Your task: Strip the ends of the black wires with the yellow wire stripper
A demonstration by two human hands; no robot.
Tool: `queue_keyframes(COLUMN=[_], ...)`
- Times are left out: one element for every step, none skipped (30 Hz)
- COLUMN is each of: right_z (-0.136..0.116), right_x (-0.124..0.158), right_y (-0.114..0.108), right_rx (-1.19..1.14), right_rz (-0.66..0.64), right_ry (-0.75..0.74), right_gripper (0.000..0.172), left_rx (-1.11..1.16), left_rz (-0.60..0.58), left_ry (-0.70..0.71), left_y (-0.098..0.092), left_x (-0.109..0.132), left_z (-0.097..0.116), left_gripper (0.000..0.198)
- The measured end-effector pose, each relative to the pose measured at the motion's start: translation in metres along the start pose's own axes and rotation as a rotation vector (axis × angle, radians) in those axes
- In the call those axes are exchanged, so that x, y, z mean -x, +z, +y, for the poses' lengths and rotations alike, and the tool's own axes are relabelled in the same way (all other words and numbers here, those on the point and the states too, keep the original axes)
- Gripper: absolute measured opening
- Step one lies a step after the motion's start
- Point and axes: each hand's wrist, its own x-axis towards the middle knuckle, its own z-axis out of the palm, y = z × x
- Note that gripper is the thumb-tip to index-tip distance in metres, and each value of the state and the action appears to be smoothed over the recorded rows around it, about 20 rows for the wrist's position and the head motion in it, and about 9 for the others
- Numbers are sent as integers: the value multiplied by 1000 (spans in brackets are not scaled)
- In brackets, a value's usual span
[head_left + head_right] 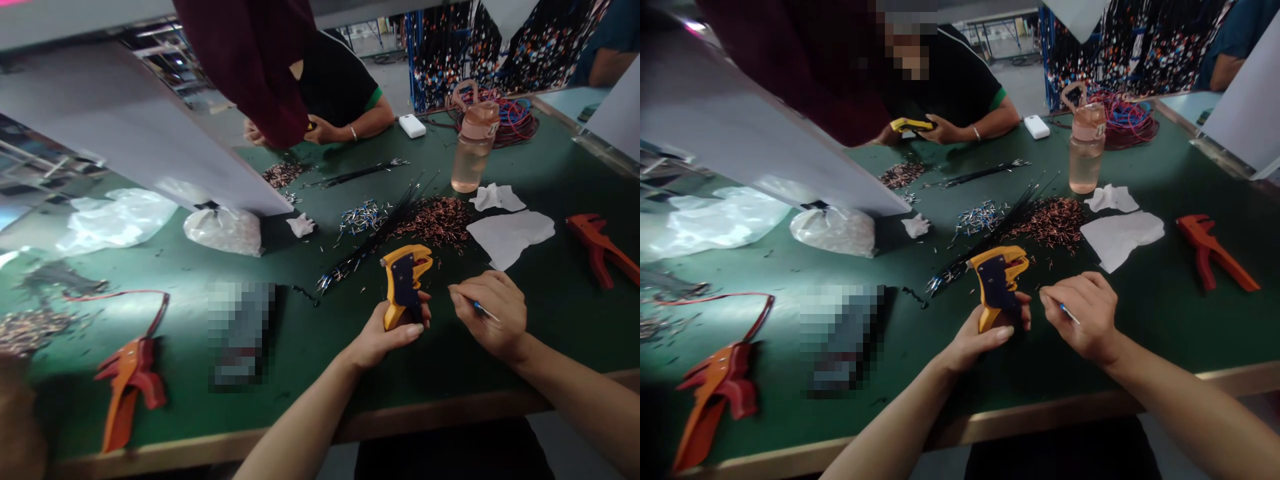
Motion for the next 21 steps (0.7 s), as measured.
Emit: queue_keyframes(right_z=[0,-1,-2,-2,-3,-4,-4,-5,-5,-5,-5,-5,-5,-5,-5,-5,-5,-5,-5,-5,-5], right_x=[-1,-1,-1,-1,-1,-1,-1,-1,-1,-1,-1,-1,-1,-1,-1,-1,-1,-1,-1,-1,-1], right_y=[0,0,0,0,0,1,1,2,2,2,2,2,2,2,2,2,2,2,2,3,3], right_rx=[2,4,7,9,9,9,9,11,15,20,24,27,27,26,23,20,17,14,11,8,6], right_rz=[-4,-9,-14,-19,-22,-25,-27,-29,-30,-31,-32,-32,-27,-23,-21,-20,-17,-15,-16,-17,-16], right_ry=[-8,-14,-19,-25,-30,-36,-41,-45,-49,-50,-52,-52,-52,-51,-51,-52,-53,-54,-56,-56,-56], right_gripper=[14,13,12,12,12,12,12,12,12,12,12,12,12,13,13,13,12,12,12,12,13], left_rx=[-17,-31,-42,-49,-54,-59,-62,-63,-63,-60,-57,-57,-64,-81,-104,-129,-151,-170,-183,-194,-204], left_rz=[-10,-19,-28,-32,-33,-32,-28,-23,-17,-7,8,28,48,68,87,103,112,118,123,129,137], left_ry=[-10,-20,-29,-35,-41,-45,-46,-43,-39,-32,-24,-17,-14,-15,-18,-23,-31,-42,-52,-61,-65], left_y=[0,1,2,2,3,3,4,4,5,6,6,7,7,7,8,8,8,9,10,11,12], left_x=[0,0,0,0,0,0,0,0,0,0,0,1,1,1,1,1,1,0,0,-1,-1], left_z=[0,-1,-1,-1,-1,-1,0,0,0,1,1,1,1,1,1,1,2,2,3,3,4], left_gripper=[57,58,59,60,61,62,63,63,63,62,60,57,54,52,50,48,48,49,50,51,51])
